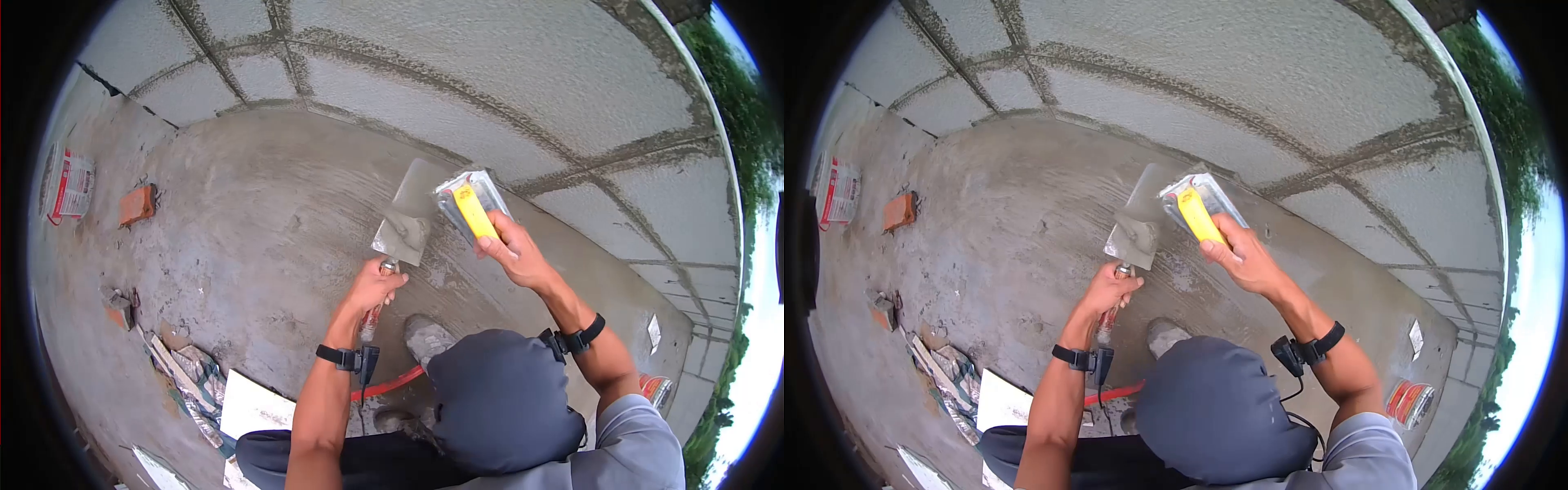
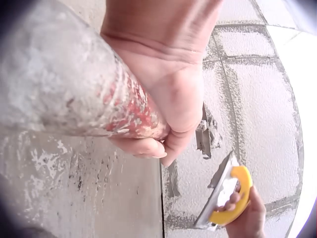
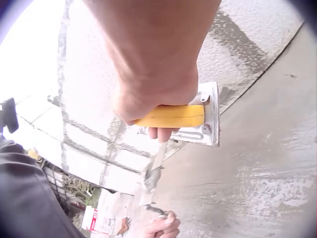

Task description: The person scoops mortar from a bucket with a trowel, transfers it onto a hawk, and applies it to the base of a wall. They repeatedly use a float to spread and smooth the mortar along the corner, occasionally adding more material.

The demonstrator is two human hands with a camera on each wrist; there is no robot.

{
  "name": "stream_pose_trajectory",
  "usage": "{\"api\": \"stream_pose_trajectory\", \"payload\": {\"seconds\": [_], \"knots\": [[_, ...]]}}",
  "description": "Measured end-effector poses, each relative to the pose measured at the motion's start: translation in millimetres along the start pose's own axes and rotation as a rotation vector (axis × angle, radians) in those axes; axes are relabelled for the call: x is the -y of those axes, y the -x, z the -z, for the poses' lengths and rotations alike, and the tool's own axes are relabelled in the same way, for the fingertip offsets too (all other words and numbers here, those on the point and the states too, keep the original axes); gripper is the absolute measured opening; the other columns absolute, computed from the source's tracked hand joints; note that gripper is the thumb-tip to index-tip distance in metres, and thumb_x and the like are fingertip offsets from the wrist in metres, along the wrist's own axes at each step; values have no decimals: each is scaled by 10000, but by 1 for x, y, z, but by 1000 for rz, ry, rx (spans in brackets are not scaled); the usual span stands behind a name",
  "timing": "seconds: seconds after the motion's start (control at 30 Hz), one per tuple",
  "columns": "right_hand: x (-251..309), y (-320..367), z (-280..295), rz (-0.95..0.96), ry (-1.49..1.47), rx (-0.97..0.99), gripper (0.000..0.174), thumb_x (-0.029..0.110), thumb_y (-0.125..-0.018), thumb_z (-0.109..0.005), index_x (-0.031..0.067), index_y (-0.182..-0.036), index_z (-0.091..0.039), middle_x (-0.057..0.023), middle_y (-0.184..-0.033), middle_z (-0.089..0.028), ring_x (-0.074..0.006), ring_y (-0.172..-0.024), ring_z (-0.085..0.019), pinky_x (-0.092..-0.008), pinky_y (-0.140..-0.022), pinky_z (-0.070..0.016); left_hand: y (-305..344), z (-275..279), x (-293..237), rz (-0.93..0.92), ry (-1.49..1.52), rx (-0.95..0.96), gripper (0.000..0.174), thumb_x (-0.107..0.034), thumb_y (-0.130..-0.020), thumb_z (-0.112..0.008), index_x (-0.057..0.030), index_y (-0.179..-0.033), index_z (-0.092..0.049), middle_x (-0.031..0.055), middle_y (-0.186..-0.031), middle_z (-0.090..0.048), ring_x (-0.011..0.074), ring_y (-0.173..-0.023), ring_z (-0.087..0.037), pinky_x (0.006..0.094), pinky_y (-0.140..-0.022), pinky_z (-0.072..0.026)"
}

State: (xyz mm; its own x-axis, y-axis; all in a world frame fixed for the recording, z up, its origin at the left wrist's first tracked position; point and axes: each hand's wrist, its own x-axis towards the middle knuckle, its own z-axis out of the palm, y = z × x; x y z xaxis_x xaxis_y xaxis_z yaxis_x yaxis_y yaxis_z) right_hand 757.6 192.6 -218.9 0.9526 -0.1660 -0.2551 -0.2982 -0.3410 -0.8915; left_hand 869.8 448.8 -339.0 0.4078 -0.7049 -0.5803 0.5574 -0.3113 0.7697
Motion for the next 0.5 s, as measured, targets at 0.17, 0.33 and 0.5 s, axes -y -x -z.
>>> {"api": "stream_pose_trajectory", "payload": {"seconds": [0.17, 0.33, 0.5], "knots": [[49, 53, 10, 56, 400, 43, 359, 379, -975, -574, 43, -1086, -514, -194, -817, -570, -404, -748, -549, -450, -671, -420, 4, -44, -20, -73, -152, 126, 185, -116, -855, -721, -48, -813, -555, -8, -614, -536, 82, -489, -525, 258, -434, -422], [20, 95, 30, 14, 479, -38, 338, 366, -978, -561, 44, -1051, -493, -205, -801, -577, -426, -757, -558, -480, -671, -410, 4, -91, -16, -155, -281, 201, 160, -126, -842, -702, -21, -860, -582, -10, -618, -528, 95, -499, -523, 276, -449, -425], [-28, 101, 26, 25, 435, -61, 326, 363, -980, -547, 52, -1058, -490, -223, -795, -589, -441, -765, -569, -494, -670, -408, 8, -100, 0, -94, -507, 113, 184, -114, -794, -679, 16, -819, -550, 55, -619, -538, 143, -503, -510, 347, -480, -421]]}}
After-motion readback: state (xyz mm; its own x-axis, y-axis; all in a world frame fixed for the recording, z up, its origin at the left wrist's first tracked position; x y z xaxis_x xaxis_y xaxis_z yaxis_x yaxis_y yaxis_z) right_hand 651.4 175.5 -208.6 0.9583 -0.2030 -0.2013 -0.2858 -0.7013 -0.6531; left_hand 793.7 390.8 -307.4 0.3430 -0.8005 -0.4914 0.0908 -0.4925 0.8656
